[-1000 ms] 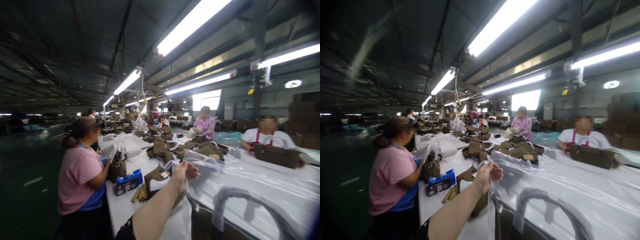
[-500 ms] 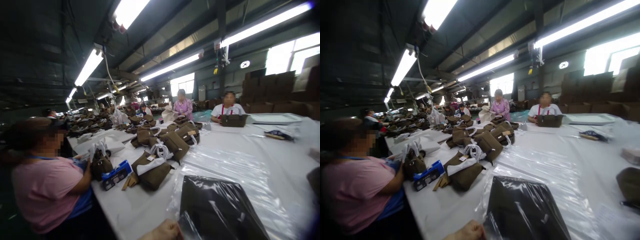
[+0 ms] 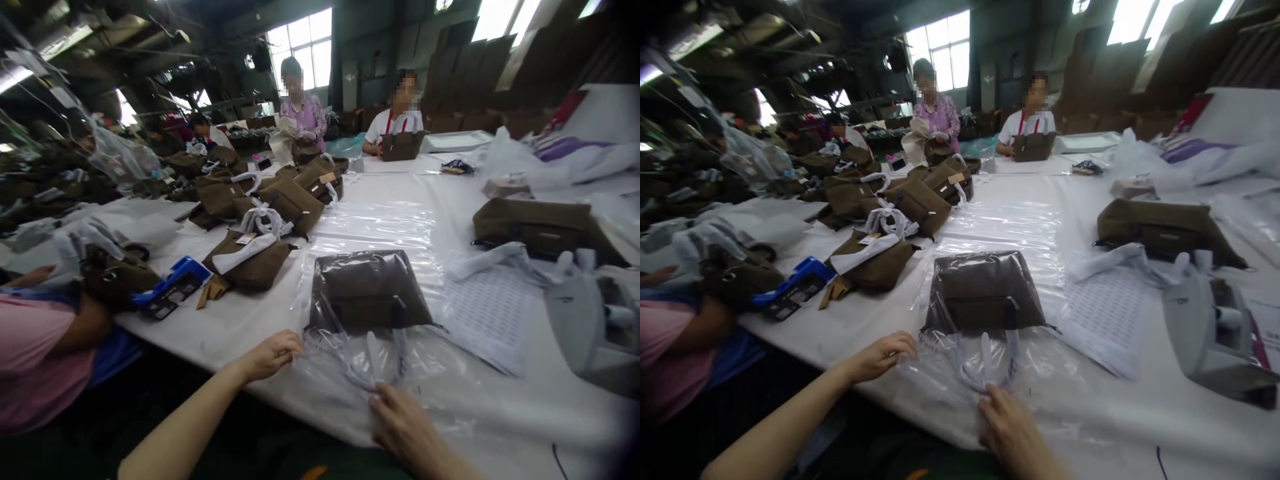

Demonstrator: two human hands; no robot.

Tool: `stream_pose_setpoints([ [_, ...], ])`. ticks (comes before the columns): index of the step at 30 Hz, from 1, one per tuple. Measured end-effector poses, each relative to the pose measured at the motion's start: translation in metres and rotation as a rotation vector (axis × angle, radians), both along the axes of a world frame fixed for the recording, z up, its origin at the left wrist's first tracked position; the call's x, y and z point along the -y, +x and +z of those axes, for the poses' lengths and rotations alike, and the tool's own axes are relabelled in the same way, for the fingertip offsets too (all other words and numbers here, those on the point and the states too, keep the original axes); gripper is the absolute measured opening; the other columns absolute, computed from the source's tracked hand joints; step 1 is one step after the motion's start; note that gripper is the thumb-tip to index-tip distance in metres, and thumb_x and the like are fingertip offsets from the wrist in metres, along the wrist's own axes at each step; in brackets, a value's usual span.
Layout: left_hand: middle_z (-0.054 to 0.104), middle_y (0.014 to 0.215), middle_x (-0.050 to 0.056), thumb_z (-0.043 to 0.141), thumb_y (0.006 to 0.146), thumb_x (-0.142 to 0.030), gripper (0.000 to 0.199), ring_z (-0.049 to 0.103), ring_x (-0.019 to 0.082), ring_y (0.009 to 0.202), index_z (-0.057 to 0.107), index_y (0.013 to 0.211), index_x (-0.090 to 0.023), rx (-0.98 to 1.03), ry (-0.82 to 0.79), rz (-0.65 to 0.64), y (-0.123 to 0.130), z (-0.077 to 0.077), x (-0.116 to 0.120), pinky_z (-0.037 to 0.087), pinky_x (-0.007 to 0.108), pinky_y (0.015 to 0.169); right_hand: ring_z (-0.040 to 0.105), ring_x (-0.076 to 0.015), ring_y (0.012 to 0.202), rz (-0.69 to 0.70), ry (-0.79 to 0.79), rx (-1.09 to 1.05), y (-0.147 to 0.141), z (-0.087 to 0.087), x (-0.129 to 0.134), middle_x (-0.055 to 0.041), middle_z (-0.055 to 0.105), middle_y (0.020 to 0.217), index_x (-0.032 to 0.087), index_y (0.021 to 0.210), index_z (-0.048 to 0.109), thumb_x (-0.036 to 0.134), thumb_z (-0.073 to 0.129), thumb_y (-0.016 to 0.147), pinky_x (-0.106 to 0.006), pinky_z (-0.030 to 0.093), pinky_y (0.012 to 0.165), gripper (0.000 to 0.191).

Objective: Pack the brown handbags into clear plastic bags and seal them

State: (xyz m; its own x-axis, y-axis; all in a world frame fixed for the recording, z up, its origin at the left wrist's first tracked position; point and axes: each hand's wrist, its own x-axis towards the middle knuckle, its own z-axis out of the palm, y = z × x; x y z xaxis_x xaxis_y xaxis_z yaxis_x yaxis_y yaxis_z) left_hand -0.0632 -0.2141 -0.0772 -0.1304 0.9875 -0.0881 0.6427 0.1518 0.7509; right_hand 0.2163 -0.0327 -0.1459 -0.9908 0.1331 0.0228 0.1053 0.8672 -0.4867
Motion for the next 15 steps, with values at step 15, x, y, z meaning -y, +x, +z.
stream_pose_setpoints([
  [15,0.056,0.089,0.008,0.047,0.087,-0.020,0.014,0.052,0.021,0.089,0.060,0.089,-0.015,-0.487,0.233,0.800,0.086,-0.039,-0.133,0.043,0.037,0.083,0.020,-0.0124,0.045,-0.237,-0.912,0.231,-0.019,-0.020,0.028,0.0026,0.022,0.048,0.022,0.044,0.035,0.048,0.034,0.084,-0.029,0.021,0.045,0.047],
])
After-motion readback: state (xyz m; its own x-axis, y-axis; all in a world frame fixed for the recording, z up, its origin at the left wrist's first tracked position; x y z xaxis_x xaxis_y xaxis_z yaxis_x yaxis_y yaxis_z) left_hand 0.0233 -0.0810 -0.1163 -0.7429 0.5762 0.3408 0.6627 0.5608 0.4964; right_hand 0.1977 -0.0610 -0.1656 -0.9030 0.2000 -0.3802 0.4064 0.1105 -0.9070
